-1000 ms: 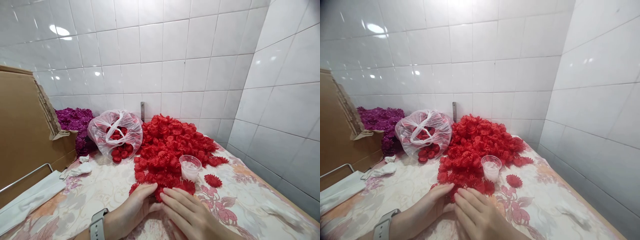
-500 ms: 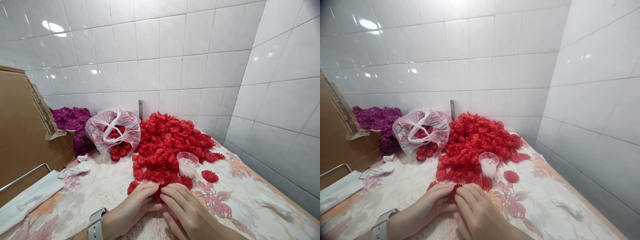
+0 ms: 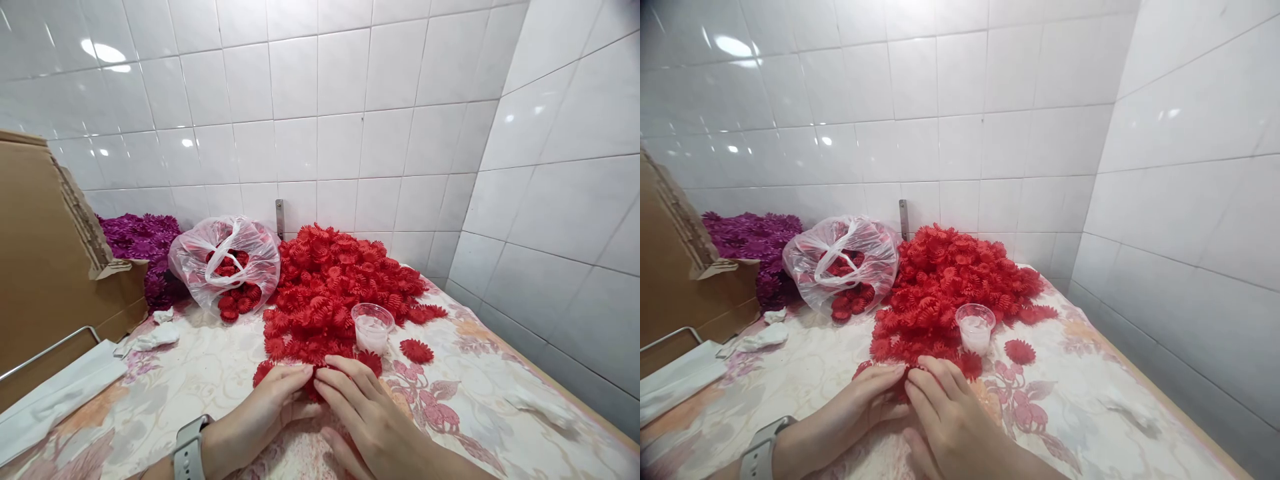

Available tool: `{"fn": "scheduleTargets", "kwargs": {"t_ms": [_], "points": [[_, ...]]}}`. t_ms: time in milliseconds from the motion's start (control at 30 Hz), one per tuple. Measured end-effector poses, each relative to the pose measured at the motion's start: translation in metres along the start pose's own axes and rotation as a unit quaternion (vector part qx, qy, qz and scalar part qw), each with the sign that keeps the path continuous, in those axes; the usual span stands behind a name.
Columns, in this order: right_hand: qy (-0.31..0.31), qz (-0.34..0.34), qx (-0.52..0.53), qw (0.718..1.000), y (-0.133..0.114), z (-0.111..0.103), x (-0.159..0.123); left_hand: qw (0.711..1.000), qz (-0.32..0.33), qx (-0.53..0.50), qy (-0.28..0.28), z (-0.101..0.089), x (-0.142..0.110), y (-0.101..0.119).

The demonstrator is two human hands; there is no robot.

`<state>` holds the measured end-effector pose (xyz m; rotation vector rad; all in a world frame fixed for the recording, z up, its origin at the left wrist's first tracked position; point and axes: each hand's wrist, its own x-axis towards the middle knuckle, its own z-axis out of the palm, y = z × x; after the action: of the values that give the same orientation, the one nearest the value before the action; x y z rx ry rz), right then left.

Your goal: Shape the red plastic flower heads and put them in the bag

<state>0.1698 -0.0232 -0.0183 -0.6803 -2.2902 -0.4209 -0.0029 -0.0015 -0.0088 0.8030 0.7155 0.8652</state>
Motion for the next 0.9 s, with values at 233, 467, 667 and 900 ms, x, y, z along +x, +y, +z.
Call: {"fn": "scheduleTargets", "kwargs": {"t_ms": [233,467,667,900], "points": [[0.037,0.033,0.007,0.999,-0.0025,0.0021,-0.0017,0.999,0.016,-0.011,0.026,-0.0023,0.0007,-0.0016],[0.017,-0.024,-0.024,0.999,-0.0017,0.0048,-0.0019,1.0,-0.004,0.021,-0.008,0.0021,-0.0006,0.0027],[0.047,0.027,-0.029,0.998,-0.0003,0.003,-0.0016,0.999,0.02,-0.026,0.021,0.0035,-0.0004,0.0052],[0.022,-0.032,-0.018,0.999,-0.0015,-0.0002,0.001,0.999,0.006,0.027,-0.027,0.0025,-0.002,0.0028]]}}
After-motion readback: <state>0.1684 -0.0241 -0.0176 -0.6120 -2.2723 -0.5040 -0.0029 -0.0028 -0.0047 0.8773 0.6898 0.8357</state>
